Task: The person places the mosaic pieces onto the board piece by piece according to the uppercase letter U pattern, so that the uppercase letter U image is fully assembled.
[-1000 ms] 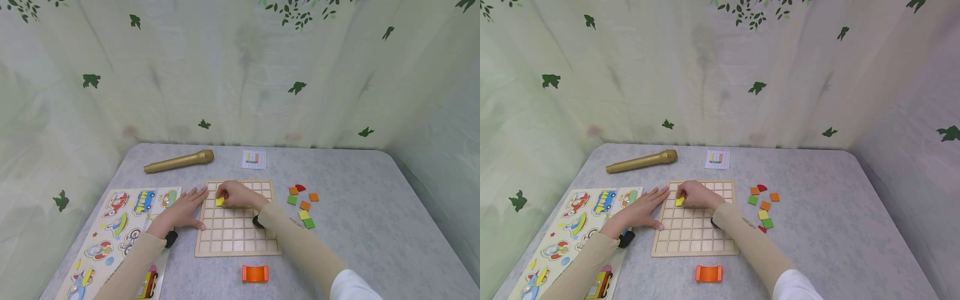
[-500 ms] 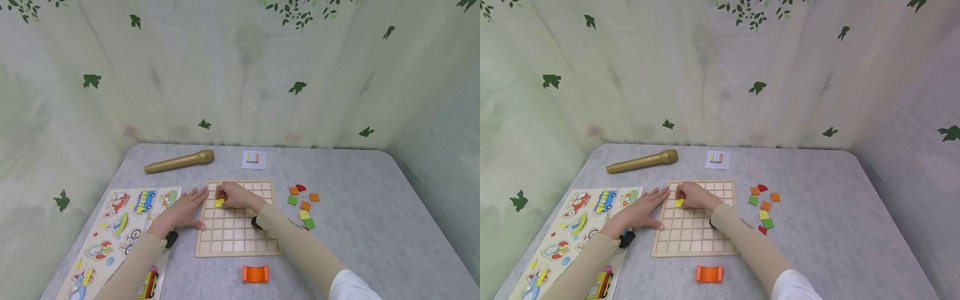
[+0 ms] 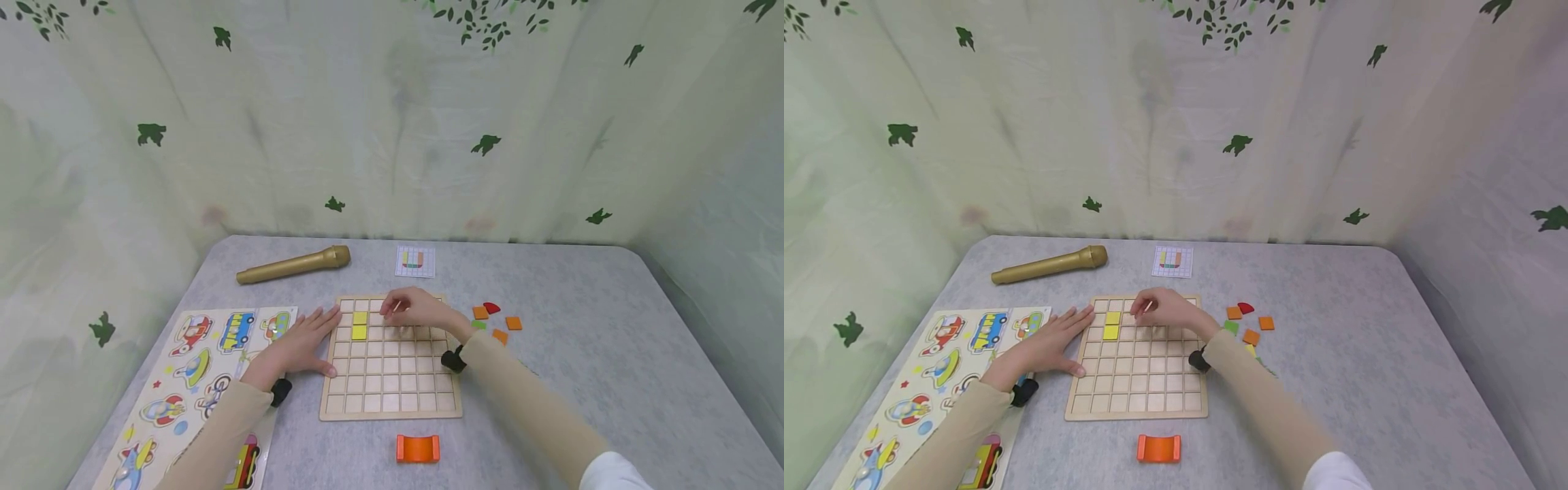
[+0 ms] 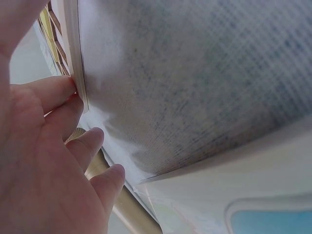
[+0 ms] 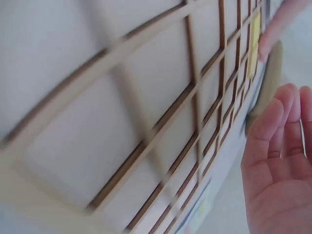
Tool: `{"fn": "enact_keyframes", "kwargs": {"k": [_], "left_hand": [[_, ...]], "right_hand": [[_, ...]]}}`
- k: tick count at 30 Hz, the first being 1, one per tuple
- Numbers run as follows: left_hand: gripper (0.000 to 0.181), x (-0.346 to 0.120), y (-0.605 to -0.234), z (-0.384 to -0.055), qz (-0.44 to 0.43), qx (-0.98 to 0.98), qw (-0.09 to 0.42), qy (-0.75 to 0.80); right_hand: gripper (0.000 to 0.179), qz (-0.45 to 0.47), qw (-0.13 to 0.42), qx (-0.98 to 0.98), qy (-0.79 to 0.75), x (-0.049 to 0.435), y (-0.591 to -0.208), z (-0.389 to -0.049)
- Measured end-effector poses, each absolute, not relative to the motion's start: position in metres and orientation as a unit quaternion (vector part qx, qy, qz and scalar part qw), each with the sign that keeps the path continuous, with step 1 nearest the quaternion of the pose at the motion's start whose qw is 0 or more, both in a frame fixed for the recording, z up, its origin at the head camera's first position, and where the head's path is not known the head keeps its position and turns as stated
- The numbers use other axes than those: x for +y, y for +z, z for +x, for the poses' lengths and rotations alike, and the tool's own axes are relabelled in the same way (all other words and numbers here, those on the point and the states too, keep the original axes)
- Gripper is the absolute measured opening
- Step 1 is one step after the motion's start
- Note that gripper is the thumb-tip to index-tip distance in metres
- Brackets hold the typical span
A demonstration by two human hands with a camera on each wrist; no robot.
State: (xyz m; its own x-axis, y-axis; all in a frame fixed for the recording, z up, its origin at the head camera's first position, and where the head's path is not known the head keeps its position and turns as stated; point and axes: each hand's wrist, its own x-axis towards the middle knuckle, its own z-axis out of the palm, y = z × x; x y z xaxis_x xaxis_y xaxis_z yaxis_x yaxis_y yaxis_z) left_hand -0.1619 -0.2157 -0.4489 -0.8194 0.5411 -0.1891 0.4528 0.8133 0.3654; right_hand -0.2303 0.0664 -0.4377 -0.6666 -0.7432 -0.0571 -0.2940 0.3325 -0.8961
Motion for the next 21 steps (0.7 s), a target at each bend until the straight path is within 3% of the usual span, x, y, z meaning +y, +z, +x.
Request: {"fn": "enact_keyframes", "kwargs": {"k": [21], "left_hand": [[0.108,-0.217,-0.451,-0.163,0.264,0.941,0.147,0.151]], "right_hand": [[0.018,-0.212,0.209,0.812,-0.502,0.213,-0.447,-0.214]]}}
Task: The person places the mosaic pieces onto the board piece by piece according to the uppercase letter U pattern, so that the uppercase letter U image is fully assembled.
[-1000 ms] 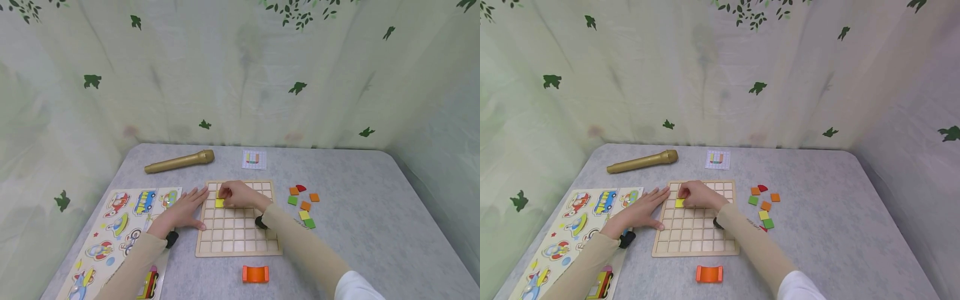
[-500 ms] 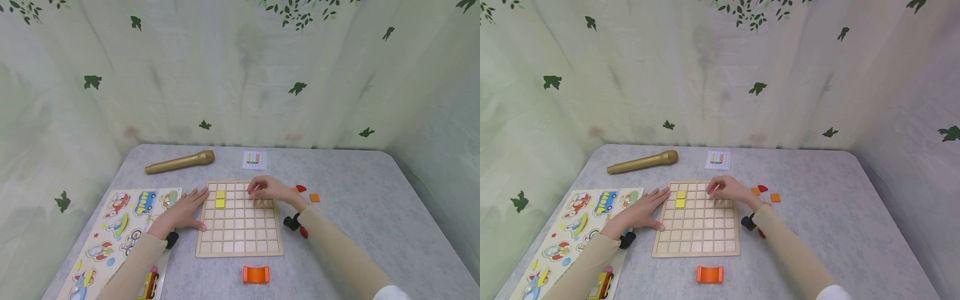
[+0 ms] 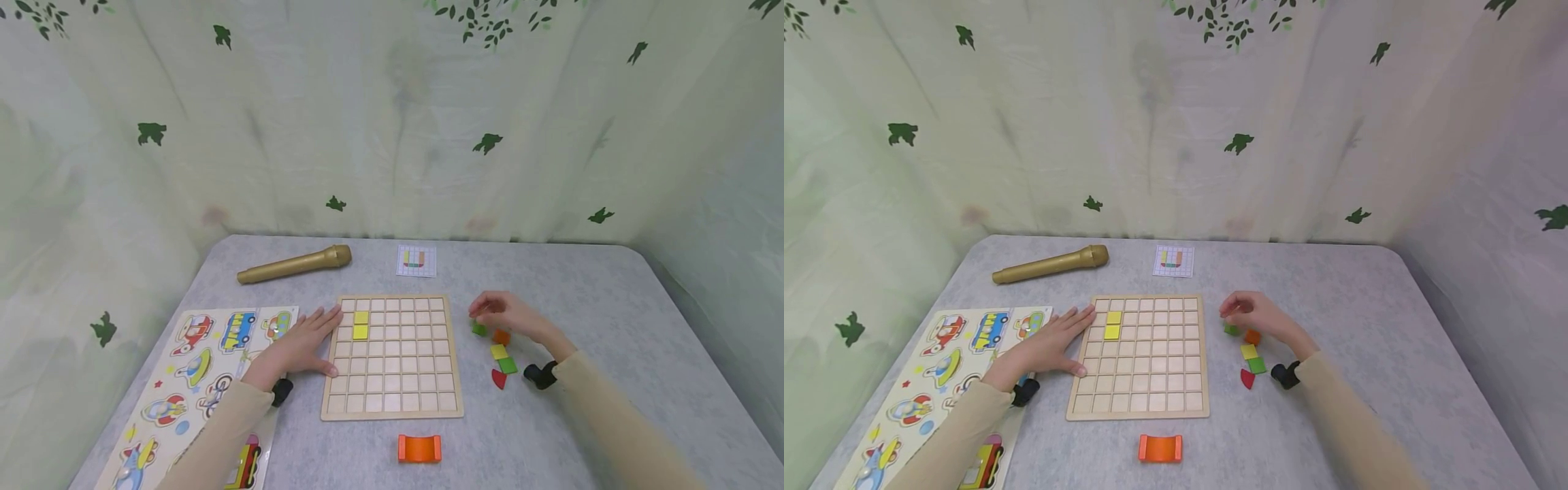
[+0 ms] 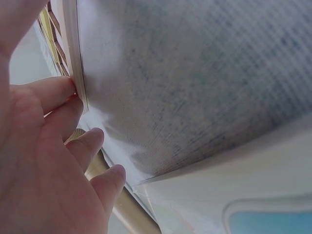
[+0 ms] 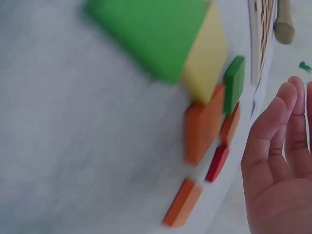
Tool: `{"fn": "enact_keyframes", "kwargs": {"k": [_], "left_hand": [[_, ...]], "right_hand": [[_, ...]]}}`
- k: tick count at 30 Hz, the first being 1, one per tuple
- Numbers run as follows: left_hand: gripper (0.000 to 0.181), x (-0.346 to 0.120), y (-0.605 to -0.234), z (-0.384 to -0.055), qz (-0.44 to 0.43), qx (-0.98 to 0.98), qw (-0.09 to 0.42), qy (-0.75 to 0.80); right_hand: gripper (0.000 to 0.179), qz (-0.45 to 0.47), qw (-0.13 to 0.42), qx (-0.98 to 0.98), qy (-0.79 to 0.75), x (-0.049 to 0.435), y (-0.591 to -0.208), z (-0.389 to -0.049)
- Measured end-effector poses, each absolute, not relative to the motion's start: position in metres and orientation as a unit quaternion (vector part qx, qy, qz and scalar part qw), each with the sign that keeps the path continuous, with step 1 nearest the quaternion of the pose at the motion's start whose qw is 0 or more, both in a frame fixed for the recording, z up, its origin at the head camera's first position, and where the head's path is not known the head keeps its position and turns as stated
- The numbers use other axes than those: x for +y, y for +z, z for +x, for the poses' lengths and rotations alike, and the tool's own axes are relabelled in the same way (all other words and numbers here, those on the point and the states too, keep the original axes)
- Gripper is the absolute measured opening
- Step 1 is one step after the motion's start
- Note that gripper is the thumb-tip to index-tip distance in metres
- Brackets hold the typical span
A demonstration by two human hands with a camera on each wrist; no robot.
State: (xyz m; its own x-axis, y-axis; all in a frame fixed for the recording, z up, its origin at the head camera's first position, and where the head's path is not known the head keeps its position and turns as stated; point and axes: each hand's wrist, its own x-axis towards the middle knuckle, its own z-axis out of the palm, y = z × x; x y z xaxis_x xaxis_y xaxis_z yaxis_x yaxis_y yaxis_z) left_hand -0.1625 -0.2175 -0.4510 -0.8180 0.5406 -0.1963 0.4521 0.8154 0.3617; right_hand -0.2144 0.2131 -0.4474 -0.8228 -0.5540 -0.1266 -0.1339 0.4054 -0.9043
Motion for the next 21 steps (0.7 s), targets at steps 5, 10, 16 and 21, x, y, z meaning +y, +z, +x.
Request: {"fn": "enact_keyframes", "kwargs": {"k": [5,10,16,21], "left_hand": [[0.107,-0.218,-0.451,-0.163,0.264,0.941,0.147,0.151],[0.107,-0.217,-0.450,-0.163,0.263,0.941,0.149,0.153],[0.107,-0.217,-0.449,-0.163,0.260,0.941,0.152,0.156],[0.107,-0.217,-0.449,-0.162,0.260,0.940,0.151,0.159]], "right_hand": [[0.020,-0.192,0.203,0.814,-0.509,0.236,-0.450,-0.206],[0.021,-0.188,0.205,0.810,-0.516,0.248,-0.455,-0.200],[0.019,-0.206,0.213,0.814,-0.499,0.253,-0.461,-0.191],[0.014,-0.207,0.214,0.826,-0.478,0.252,-0.464,-0.182]]}}
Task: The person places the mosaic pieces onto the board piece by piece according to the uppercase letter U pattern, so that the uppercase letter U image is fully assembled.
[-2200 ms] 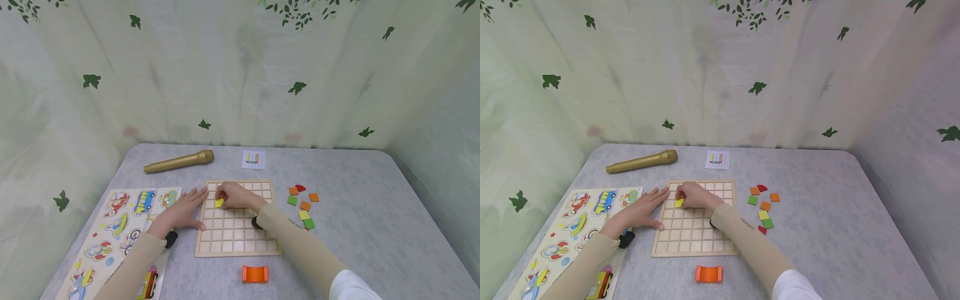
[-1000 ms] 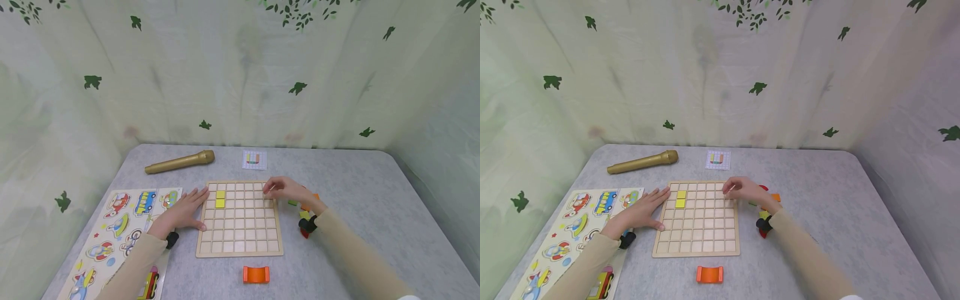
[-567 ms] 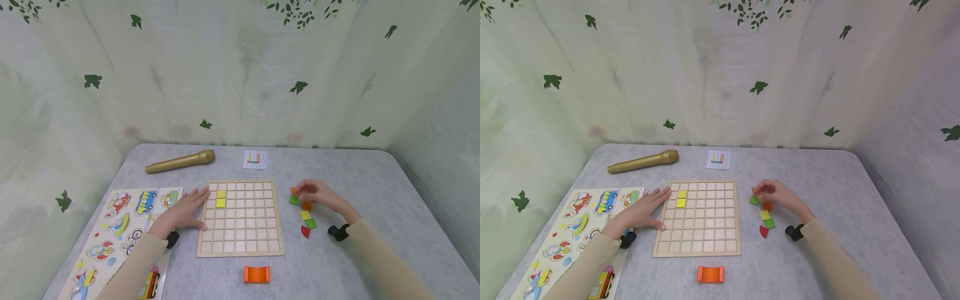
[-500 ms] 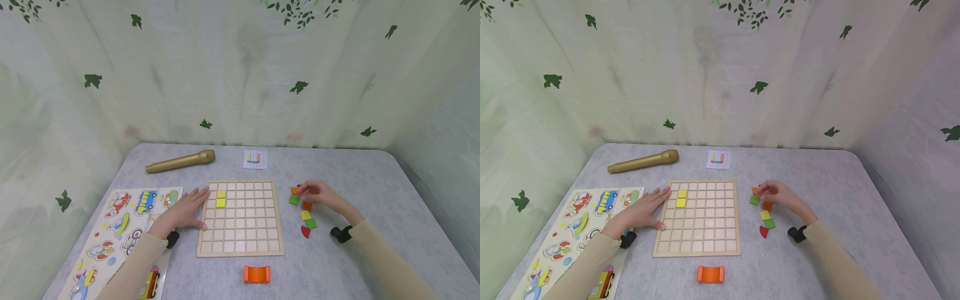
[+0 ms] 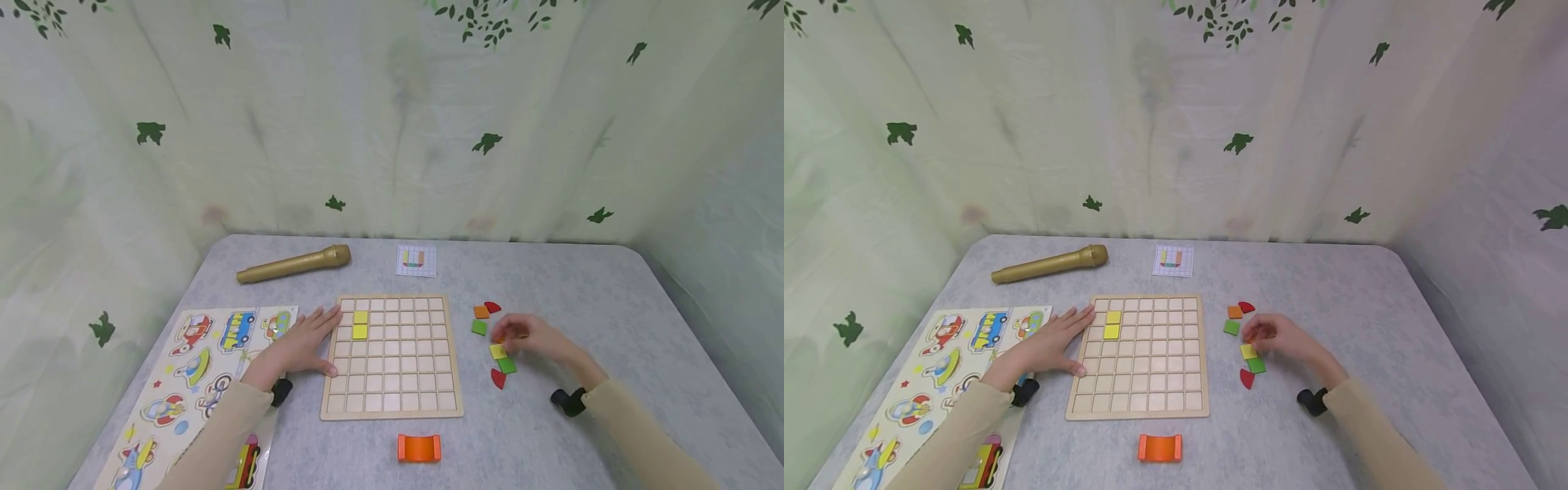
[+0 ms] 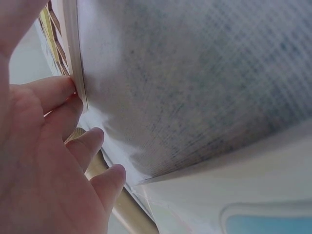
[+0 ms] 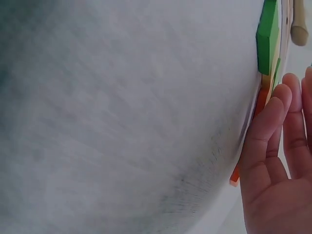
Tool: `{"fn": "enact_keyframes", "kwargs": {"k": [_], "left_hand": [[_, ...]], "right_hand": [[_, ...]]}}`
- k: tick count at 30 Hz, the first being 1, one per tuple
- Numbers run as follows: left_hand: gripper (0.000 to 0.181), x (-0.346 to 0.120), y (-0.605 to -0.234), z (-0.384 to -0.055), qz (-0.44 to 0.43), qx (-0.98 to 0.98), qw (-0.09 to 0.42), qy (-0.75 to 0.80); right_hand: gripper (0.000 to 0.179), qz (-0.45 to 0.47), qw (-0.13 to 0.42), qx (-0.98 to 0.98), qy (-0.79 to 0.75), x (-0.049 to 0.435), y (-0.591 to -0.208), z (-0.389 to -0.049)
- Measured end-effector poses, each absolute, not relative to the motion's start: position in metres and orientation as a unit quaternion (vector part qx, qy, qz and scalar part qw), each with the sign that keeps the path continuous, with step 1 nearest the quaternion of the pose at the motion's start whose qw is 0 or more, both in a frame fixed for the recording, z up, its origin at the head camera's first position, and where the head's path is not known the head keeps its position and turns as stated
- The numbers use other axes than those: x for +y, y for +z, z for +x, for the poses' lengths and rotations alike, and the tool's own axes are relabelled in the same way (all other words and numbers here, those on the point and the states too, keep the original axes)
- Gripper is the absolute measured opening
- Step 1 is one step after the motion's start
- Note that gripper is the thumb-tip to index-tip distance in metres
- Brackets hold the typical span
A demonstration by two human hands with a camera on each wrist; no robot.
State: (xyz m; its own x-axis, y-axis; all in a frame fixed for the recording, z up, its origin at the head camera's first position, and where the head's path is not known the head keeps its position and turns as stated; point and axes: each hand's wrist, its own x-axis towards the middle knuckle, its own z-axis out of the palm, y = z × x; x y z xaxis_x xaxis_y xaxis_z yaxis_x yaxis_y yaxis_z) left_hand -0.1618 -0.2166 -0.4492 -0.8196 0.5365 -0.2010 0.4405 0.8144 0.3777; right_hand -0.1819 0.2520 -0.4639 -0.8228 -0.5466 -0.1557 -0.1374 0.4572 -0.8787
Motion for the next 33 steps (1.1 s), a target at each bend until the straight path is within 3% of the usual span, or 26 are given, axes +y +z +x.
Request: {"fn": "enact_keyframes", "kwargs": {"k": [9,33], "left_hand": [[0.107,-0.218,-0.451,-0.161,0.265,0.940,0.144,0.160],[0.107,-0.216,-0.450,-0.161,0.266,0.941,0.141,0.158]], "right_hand": [[0.017,-0.234,0.163,0.857,-0.429,0.249,-0.463,-0.172],[0.027,-0.265,0.126,0.872,-0.392,0.242,-0.467,-0.170]]}}
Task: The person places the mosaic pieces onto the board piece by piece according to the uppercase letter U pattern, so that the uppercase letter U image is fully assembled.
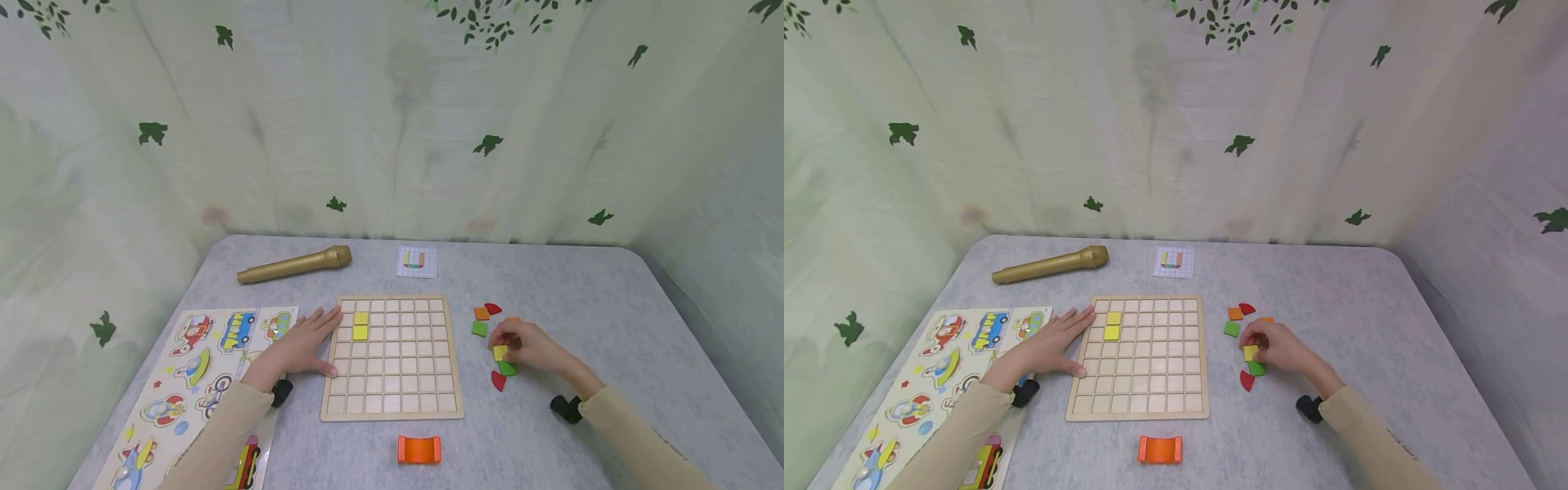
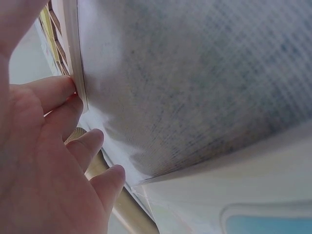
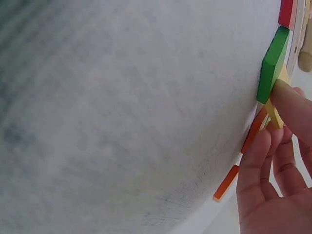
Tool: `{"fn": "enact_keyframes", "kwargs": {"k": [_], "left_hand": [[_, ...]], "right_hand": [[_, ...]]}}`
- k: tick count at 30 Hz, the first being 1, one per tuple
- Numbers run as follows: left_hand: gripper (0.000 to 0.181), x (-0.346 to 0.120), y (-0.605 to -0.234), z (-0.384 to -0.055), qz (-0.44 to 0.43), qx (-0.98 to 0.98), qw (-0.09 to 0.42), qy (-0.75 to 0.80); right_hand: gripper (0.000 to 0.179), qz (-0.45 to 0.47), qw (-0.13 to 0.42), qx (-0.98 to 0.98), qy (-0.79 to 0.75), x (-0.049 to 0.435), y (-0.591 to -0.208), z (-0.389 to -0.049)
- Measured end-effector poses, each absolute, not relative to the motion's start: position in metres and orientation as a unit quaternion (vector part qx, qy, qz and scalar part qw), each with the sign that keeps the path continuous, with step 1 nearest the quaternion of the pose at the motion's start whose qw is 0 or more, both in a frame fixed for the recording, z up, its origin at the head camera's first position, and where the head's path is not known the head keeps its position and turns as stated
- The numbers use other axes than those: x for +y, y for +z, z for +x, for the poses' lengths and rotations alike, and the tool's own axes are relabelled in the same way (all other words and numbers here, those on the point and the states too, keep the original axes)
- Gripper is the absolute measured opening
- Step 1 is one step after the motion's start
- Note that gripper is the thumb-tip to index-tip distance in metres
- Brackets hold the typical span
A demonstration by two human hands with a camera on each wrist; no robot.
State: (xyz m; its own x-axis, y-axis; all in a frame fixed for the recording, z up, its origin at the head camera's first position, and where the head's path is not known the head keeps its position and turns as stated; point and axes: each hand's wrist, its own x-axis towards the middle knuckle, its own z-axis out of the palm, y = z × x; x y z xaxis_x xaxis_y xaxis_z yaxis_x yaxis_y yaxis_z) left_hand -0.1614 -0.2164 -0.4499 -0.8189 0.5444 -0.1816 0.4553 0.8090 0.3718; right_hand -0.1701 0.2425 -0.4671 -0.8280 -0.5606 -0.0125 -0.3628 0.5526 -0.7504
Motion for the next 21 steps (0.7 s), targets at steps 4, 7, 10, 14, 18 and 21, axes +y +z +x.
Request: {"fn": "enact_keyframes", "kwargs": {"k": [4,7,10,14,18,21], "left_hand": [[0.107,-0.216,-0.450,-0.161,0.265,0.941,0.142,0.156],[0.107,-0.216,-0.449,-0.161,0.265,0.941,0.142,0.155],[0.107,-0.216,-0.449,-0.160,0.263,0.941,0.143,0.156],[0.106,-0.216,-0.448,-0.160,0.263,0.941,0.140,0.159],[0.106,-0.217,-0.449,-0.161,0.264,0.941,0.141,0.159],[0.106,-0.217,-0.449,-0.161,0.266,0.941,0.139,0.158]], "right_hand": [[0.027,-0.259,0.119,0.876,-0.389,0.243,-0.467,-0.170],[0.026,-0.254,0.120,0.878,-0.386,0.243,-0.466,-0.169],[0.022,-0.254,0.128,0.876,-0.389,0.243,-0.464,-0.169],[0.016,-0.252,0.143,0.868,-0.403,0.244,-0.461,-0.169],[0.013,-0.246,0.159,0.859,-0.419,0.245,-0.459,-0.171],[0.012,-0.234,0.167,0.854,-0.434,0.244,-0.456,-0.172]]}}
